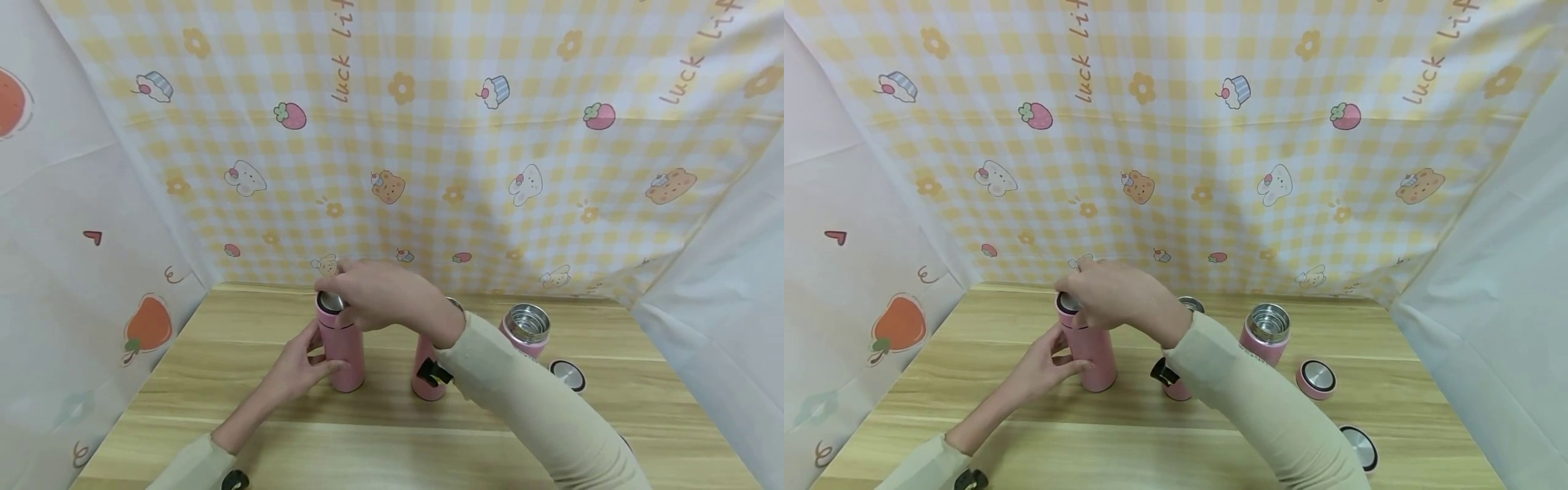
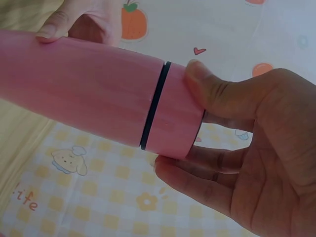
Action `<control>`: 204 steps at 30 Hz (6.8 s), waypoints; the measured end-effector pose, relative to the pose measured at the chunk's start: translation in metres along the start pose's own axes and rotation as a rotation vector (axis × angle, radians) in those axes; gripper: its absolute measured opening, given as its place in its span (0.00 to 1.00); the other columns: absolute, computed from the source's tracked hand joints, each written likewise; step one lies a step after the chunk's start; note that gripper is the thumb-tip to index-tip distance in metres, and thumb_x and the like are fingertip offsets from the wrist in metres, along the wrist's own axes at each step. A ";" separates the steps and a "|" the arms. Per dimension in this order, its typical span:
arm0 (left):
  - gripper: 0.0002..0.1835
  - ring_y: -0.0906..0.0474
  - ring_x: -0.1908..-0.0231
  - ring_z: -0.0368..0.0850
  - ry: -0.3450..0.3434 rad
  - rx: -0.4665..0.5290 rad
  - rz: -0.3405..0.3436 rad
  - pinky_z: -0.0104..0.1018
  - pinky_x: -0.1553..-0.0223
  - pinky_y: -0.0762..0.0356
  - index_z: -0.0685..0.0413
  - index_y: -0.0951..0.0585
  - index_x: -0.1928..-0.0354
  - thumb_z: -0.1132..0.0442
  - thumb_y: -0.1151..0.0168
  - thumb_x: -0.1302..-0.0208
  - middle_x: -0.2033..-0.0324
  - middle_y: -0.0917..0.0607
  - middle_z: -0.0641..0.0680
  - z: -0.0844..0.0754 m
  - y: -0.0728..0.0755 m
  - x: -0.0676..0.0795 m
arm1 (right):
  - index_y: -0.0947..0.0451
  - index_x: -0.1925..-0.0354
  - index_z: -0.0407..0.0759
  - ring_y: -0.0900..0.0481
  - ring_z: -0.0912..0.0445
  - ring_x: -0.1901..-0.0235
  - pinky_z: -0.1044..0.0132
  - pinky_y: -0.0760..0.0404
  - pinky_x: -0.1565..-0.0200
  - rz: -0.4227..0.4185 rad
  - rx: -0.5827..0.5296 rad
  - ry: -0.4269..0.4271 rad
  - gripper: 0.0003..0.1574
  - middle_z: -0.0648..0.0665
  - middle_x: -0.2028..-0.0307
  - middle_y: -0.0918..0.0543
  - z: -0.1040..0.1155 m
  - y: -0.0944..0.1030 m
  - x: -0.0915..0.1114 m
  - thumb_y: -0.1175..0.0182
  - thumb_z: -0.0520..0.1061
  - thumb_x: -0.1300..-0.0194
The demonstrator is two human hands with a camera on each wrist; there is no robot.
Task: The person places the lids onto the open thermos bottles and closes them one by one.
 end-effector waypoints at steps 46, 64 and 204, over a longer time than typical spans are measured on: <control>0.46 0.25 0.39 0.61 -0.008 0.022 0.022 0.42 0.45 0.20 0.51 0.41 0.23 0.72 0.28 0.39 0.38 0.24 0.61 -0.002 -0.001 0.000 | 0.26 0.30 0.50 0.23 0.59 0.45 0.74 0.23 0.55 0.033 -0.208 0.120 0.35 0.50 0.36 0.25 -0.001 -0.002 0.008 0.35 0.32 0.32; 0.44 0.26 0.39 0.61 -0.005 0.015 0.010 0.40 0.47 0.19 0.52 0.39 0.24 0.72 0.28 0.39 0.37 0.25 0.61 0.000 -0.001 0.001 | 0.23 0.37 0.52 0.27 0.58 0.72 0.70 0.25 0.74 -0.049 0.007 0.024 0.30 0.49 0.62 0.27 -0.002 -0.003 0.001 0.32 0.60 0.33; 0.41 0.25 0.39 0.61 -0.019 0.032 -0.032 0.42 0.47 0.19 0.54 0.35 0.28 0.74 0.26 0.42 0.38 0.23 0.63 -0.002 0.000 0.002 | 0.23 0.40 0.47 0.23 0.55 0.57 0.70 0.22 0.59 -0.135 -0.149 0.097 0.27 0.44 0.50 0.23 0.001 -0.007 0.005 0.28 0.46 0.34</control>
Point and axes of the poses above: each hand's wrist, its own x-axis away from the middle knuckle, its own y-axis out of the back of the hand, z = x × y, the point moved 9 cm from there along -x, towards the middle knuckle
